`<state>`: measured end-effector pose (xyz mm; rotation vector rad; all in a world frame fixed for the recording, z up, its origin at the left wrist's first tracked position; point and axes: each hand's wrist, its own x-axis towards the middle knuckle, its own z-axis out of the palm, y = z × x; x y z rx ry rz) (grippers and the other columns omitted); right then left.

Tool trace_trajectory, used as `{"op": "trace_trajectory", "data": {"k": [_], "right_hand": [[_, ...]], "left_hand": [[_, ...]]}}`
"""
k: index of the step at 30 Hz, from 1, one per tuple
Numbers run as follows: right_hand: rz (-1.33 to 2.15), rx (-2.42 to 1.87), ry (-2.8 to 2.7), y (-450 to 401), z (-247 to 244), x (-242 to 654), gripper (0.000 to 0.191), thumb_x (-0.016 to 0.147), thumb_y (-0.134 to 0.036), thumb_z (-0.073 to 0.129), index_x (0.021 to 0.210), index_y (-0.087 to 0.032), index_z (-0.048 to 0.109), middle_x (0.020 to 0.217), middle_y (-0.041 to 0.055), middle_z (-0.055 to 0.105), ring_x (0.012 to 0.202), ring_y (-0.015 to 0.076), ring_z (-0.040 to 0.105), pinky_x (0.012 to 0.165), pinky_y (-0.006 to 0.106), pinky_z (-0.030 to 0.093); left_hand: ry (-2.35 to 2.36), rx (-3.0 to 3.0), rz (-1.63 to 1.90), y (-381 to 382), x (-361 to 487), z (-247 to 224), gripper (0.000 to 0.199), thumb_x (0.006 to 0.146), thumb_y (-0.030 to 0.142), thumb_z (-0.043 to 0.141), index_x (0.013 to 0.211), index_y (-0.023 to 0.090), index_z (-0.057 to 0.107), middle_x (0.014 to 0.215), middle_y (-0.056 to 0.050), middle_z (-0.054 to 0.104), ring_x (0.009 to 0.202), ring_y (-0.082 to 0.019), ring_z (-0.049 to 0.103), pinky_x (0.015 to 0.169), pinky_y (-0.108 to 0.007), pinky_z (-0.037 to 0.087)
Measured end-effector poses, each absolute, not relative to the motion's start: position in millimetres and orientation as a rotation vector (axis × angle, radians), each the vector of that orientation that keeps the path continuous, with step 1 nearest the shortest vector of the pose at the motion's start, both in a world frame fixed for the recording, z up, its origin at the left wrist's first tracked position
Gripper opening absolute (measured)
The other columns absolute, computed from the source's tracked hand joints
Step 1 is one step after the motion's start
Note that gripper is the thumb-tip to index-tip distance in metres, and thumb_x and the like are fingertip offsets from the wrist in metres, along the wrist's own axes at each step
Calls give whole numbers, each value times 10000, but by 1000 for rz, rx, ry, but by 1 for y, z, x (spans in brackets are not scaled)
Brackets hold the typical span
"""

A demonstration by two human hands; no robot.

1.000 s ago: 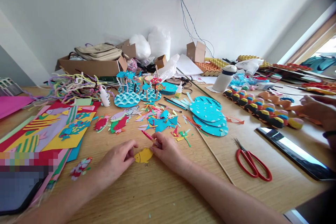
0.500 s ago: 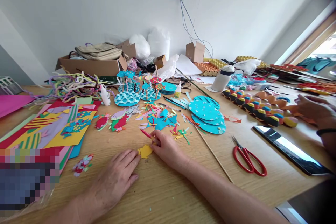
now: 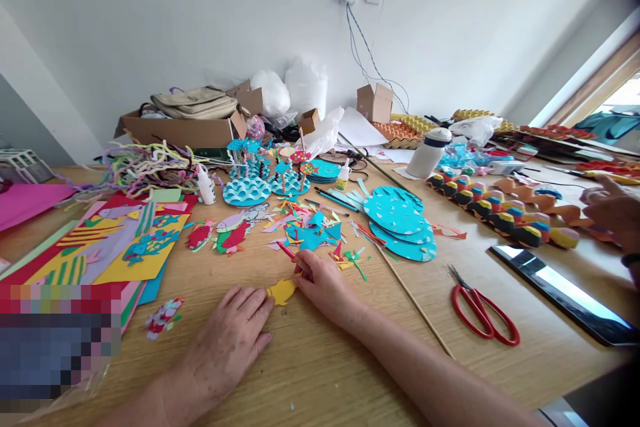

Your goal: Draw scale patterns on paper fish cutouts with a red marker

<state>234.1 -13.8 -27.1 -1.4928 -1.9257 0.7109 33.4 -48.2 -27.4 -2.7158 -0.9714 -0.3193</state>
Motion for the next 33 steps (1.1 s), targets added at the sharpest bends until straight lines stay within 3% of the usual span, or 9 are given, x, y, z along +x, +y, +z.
{"op": "trace_trajectory", "data": {"k": [5, 10, 13, 16, 19, 21, 24, 29, 33], "right_hand": [[644, -1457, -1911, -13, -32, 232, 243, 691, -2, 535, 845, -190, 529, 801, 15, 611, 697, 141, 551, 607, 220, 388], [508, -1314, -1892, -12, -24, 237, 105, 854, -144, 453, 881, -181, 547, 889, 73, 622, 806, 178, 576, 696, 274, 433], [479, -1257, -1860, -11, -19, 243, 197, 901, -187, 374, 846, -178, 563, 819, 68, 622, 760, 173, 572, 666, 276, 435], [524, -1234, -1748, -11, -17, 249, 215, 876, -192, 405, 1025, -184, 559, 731, 19, 587, 632, 136, 553, 592, 251, 435], [665, -1167, -1574, -18, -6, 252, 379, 851, -207, 434, 1229, -220, 452, 866, 22, 583, 579, 99, 559, 511, 219, 431], [788, -1151, -1510, -26, 9, 253, 327, 850, -241, 454, 1174, -226, 493, 927, 38, 586, 592, 95, 579, 482, 209, 429], [1106, -1188, -1467, -41, 36, 252, 185, 842, -303, 487, 962, -206, 590, 725, 12, 603, 557, 117, 572, 442, 210, 412], [1590, -865, -1217, -49, 50, 245, 189, 798, -285, 563, 910, -193, 685, 829, 54, 676, 775, 150, 625, 634, 246, 457], [1702, -746, -1162, -35, 31, 234, 231, 703, -252, 684, 926, -201, 650, 772, 6, 634, 707, 109, 575, 605, 210, 400]], "left_hand": [[-925, -2708, -330, -47, 33, -27, 356, 748, 157, 566, 1101, 130, 594, 1100, -94, 660, 999, -248, 613, 869, -407, 511], [-886, -2695, -363, -47, 29, -38, 350, 804, 179, 509, 1146, 137, 568, 1142, -88, 647, 1017, -229, 614, 887, -385, 499], [-914, -2670, -421, -47, 29, -43, 332, 833, 194, 478, 1154, 156, 557, 1137, -76, 650, 1019, -216, 610, 915, -389, 475], [-938, -2660, -461, -49, 29, -47, 333, 837, 192, 471, 1159, 152, 545, 1137, -81, 646, 1022, -216, 602, 931, -408, 457], [-967, -2682, -468, -50, 28, -49, 333, 849, 197, 464, 1174, 166, 530, 1160, -80, 631, 1048, -216, 586, 953, -424, 433], [-988, -2693, -464, -50, 28, -49, 337, 856, 201, 459, 1187, 174, 518, 1167, -78, 624, 1064, -218, 576, 959, -435, 424], [-994, -2689, -441, -50, 27, -49, 351, 852, 214, 469, 1199, 177, 506, 1170, -76, 620, 1074, -226, 569, 957, -445, 422], [-970, -2694, -413, -51, 29, -43, 344, 831, 216, 497, 1172, 177, 519, 1147, -80, 628, 1049, -239, 582, 924, -454, 443], [-943, -2681, -449, -52, 28, -42, 334, 827, 194, 482, 1158, 161, 520, 1142, -86, 629, 1048, -243, 581, 912, -458, 447]]}}
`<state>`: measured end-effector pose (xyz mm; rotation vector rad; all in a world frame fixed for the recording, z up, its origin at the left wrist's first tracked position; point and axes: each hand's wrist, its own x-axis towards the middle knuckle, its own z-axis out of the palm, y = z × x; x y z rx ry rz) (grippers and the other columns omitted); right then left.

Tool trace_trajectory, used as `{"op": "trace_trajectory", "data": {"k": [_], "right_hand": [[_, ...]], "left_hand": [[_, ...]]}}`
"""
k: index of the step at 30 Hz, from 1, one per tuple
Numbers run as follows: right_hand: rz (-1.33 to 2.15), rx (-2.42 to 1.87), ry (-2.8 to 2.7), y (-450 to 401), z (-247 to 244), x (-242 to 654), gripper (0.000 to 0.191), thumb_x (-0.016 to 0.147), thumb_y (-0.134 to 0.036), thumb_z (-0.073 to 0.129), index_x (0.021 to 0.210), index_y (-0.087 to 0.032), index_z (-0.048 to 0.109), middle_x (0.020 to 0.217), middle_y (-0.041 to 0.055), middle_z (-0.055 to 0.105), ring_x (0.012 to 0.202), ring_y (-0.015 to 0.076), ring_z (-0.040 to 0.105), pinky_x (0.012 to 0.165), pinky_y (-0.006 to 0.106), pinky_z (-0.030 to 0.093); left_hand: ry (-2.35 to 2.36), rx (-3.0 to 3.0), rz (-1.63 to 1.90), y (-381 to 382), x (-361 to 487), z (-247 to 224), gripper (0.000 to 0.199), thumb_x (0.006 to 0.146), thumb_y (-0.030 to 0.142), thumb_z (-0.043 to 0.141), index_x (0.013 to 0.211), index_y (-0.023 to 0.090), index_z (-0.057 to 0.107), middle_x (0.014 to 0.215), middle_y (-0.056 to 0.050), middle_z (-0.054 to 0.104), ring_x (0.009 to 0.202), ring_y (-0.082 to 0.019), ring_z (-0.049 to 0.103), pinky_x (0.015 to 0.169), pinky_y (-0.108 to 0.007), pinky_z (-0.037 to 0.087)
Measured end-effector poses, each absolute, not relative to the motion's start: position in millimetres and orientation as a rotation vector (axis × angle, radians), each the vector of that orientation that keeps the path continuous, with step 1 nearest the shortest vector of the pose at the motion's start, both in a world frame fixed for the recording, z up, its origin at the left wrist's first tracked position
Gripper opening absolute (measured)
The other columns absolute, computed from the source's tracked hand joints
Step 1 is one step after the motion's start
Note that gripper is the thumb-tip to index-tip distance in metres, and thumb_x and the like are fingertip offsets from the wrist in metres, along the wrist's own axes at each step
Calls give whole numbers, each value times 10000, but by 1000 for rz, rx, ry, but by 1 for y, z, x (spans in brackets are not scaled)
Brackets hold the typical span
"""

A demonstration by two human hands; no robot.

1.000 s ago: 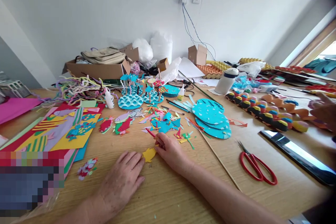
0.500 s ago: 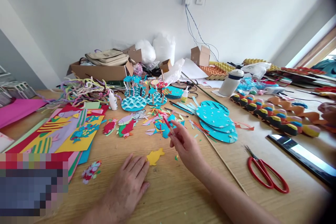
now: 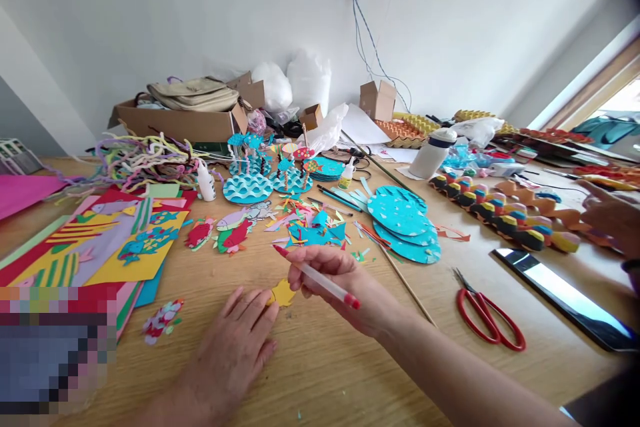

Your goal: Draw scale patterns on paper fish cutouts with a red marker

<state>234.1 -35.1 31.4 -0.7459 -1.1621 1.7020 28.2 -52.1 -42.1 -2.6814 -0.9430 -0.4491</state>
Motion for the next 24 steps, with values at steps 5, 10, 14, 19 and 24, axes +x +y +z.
{"op": "trace_trajectory", "data": {"k": [5, 10, 14, 19, 24], "right_hand": [[1443, -942, -1284, -25, 4, 227, 249, 703, -373, 677, 717, -191, 508, 640, -55, 470, 592, 84, 437, 581, 207, 358], [1222, -1205, -1529, -33, -12, 227, 106, 798, -296, 489, 763, -197, 499, 568, -58, 437, 526, 94, 383, 494, 204, 300], [1203, -1297, -1668, -35, -18, 225, 109, 744, -142, 451, 784, -191, 539, 576, -49, 532, 532, 97, 472, 523, 200, 344], [1099, -1311, -1707, -30, -23, 222, 101, 698, -113, 471, 719, -190, 532, 563, -58, 513, 493, 82, 451, 481, 183, 329], [1067, -1376, -1728, -29, -25, 220, 106, 676, -94, 484, 705, -194, 504, 506, -80, 459, 431, 66, 394, 431, 172, 280]], "left_hand": [[-912, -2651, -506, -52, 26, -43, 323, 869, 228, 448, 1180, 174, 515, 1144, -70, 629, 1034, -228, 582, 910, -424, 437], [-930, -2656, -588, -52, 24, -43, 332, 870, 226, 440, 1190, 187, 520, 1152, -60, 617, 1057, -224, 553, 940, -394, 408], [-969, -2698, -589, -52, 24, -43, 357, 850, 201, 455, 1202, 203, 515, 1125, -45, 618, 1038, -213, 555, 954, -375, 402], [-979, -2734, -604, -51, 25, -42, 407, 838, 185, 467, 1244, 213, 481, 1109, -40, 618, 1023, -220, 564, 942, -396, 411], [-949, -2704, -581, -51, 26, -41, 330, 847, 184, 447, 1165, 167, 535, 1080, -60, 634, 997, -229, 578, 911, -409, 437]]}}
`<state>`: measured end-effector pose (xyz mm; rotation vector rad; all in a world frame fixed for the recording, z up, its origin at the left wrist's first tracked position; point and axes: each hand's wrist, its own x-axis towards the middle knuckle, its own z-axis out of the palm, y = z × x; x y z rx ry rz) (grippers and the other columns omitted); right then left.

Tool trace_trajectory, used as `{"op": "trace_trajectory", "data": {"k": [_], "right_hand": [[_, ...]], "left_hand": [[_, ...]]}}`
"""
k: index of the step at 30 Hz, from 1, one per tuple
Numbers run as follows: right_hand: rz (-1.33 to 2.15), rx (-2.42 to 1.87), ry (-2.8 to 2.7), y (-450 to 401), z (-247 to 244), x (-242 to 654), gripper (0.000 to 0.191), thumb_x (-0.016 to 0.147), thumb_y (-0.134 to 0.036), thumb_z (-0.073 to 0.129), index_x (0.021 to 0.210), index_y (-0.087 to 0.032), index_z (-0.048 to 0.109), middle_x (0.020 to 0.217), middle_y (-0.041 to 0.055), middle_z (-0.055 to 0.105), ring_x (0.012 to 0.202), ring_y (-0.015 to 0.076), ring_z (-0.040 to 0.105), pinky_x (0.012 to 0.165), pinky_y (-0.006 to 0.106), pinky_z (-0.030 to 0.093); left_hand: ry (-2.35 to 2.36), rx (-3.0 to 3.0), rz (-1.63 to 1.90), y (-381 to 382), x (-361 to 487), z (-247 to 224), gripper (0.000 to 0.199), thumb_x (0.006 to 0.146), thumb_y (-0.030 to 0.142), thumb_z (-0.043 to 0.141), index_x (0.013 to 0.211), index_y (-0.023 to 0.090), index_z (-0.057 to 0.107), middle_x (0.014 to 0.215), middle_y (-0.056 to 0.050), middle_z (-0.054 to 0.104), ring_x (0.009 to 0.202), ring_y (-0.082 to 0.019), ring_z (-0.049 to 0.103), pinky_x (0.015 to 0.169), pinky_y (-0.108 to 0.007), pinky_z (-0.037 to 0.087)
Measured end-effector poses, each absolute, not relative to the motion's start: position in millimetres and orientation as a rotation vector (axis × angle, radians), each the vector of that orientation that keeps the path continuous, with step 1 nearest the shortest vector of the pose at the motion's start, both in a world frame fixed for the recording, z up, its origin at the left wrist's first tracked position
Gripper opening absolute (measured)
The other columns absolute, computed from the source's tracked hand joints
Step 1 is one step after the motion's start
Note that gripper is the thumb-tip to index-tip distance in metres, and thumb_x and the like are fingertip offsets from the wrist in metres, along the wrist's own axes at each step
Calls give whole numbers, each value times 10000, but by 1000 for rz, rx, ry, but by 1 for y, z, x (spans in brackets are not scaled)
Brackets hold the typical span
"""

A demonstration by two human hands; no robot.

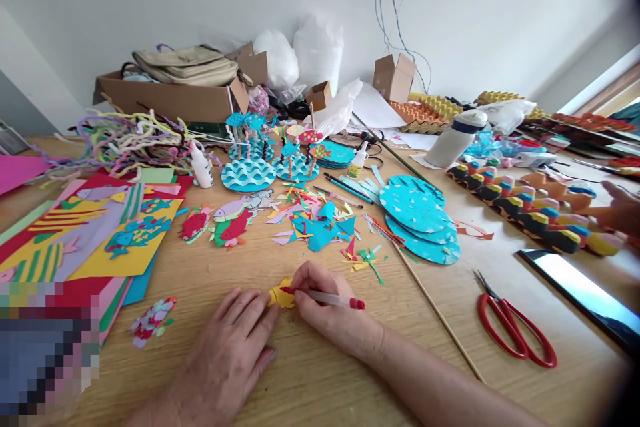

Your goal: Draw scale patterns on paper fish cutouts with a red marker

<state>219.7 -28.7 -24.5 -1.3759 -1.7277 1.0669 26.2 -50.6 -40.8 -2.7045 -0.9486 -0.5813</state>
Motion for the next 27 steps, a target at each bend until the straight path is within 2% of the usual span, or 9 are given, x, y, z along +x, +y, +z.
{"op": "trace_trajectory", "data": {"k": [8, 14, 27], "right_hand": [[999, -1367, -1788, -28, -28, 218, 100, 677, -102, 505, 699, -200, 502, 510, -75, 492, 431, 69, 415, 451, 173, 320], [905, -1360, -1856, -28, -30, 219, 97, 680, -112, 515, 705, -199, 552, 584, -48, 569, 484, 82, 459, 491, 179, 355], [913, -1370, -1874, -28, -31, 218, 106, 683, -115, 513, 720, -196, 570, 582, -47, 566, 474, 80, 455, 493, 182, 356]], "left_hand": [[-974, -2771, -569, -53, 26, -41, 412, 846, 189, 460, 1257, 181, 479, 1144, -68, 619, 1046, -224, 570, 947, -389, 435], [-999, -2749, -564, -53, 28, -43, 355, 848, 194, 436, 1190, 159, 525, 1130, -78, 627, 1043, -222, 572, 957, -384, 437], [-962, -2728, -569, -53, 28, -43, 350, 845, 190, 441, 1178, 122, 522, 1118, -91, 622, 1044, -230, 567, 942, -376, 454]]}}
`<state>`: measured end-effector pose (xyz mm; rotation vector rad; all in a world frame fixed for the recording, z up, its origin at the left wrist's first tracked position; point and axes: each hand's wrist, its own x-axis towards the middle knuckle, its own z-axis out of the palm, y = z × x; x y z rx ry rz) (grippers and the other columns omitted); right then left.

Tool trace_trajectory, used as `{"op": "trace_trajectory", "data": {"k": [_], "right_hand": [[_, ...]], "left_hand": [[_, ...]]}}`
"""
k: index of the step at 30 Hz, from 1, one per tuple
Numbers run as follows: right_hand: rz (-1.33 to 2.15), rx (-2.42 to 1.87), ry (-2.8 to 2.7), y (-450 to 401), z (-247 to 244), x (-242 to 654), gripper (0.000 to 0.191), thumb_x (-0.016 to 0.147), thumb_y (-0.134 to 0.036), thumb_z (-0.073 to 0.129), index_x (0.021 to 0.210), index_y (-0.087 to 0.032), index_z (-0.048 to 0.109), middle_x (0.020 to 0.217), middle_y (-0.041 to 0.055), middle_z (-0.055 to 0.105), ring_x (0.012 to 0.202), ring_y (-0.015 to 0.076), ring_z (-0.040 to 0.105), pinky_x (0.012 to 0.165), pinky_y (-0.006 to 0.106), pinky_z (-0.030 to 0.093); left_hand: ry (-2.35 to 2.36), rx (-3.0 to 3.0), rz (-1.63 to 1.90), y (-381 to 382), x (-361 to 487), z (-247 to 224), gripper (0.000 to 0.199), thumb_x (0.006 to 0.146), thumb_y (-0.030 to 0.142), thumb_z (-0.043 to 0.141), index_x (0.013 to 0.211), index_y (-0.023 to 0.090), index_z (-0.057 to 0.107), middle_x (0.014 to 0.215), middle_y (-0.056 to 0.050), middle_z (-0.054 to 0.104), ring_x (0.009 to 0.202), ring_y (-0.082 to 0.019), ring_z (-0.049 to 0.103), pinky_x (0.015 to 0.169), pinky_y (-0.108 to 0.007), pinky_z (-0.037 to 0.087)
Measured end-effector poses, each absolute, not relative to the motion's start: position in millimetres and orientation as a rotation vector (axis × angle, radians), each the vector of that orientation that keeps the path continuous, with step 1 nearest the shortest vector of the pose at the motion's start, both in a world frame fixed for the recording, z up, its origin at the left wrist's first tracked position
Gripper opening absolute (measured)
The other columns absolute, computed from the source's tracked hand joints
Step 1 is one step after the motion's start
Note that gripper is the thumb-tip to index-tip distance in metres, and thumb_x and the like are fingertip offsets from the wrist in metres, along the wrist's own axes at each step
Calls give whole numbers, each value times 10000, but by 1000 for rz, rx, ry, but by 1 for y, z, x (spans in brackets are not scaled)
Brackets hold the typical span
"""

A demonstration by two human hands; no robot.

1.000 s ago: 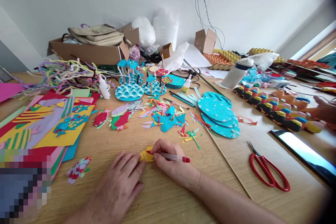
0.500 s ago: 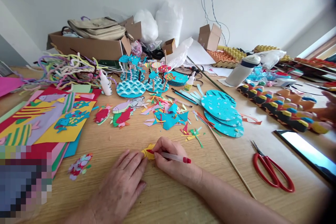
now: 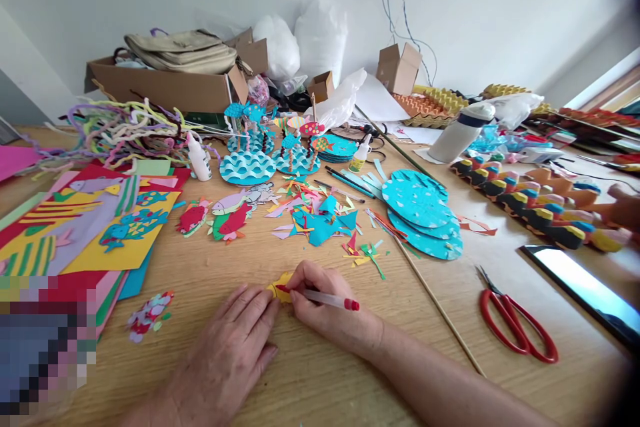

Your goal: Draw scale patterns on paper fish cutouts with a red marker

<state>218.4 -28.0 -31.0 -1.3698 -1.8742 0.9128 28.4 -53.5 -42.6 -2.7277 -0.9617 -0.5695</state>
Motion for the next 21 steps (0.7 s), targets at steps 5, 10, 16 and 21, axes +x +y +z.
{"op": "trace_trajectory", "data": {"k": [5, 10, 16, 21], "right_hand": [[918, -1367, -1864, -28, -31, 218, 105, 676, -108, 511, 710, -191, 566, 564, -51, 546, 464, 76, 443, 480, 178, 342], [931, -1363, -1861, -29, -30, 219, 101, 667, -109, 517, 709, -186, 566, 552, -51, 533, 465, 78, 447, 466, 173, 328], [916, -1346, -1864, -29, -30, 219, 95, 669, -111, 516, 705, -186, 564, 560, -47, 540, 472, 80, 458, 468, 174, 326], [937, -1359, -1871, -28, -30, 219, 100, 670, -106, 516, 701, -192, 555, 539, -60, 515, 449, 73, 425, 463, 173, 319]], "left_hand": [[-977, -2722, -587, -54, 28, -45, 343, 848, 182, 430, 1175, 134, 518, 1123, -83, 620, 1046, -226, 567, 934, -371, 462], [-960, -2698, -584, -54, 28, -44, 346, 844, 178, 433, 1174, 122, 518, 1127, -84, 617, 1045, -222, 564, 932, -356, 461], [-915, -2655, -577, -53, 29, -40, 324, 861, 171, 387, 1144, 112, 535, 1089, -84, 636, 1016, -215, 582, 900, -348, 484], [-889, -2625, -586, -52, 30, -36, 316, 875, 178, 364, 1117, 102, 552, 1056, -87, 651, 977, -215, 603, 871, -341, 499]]}}
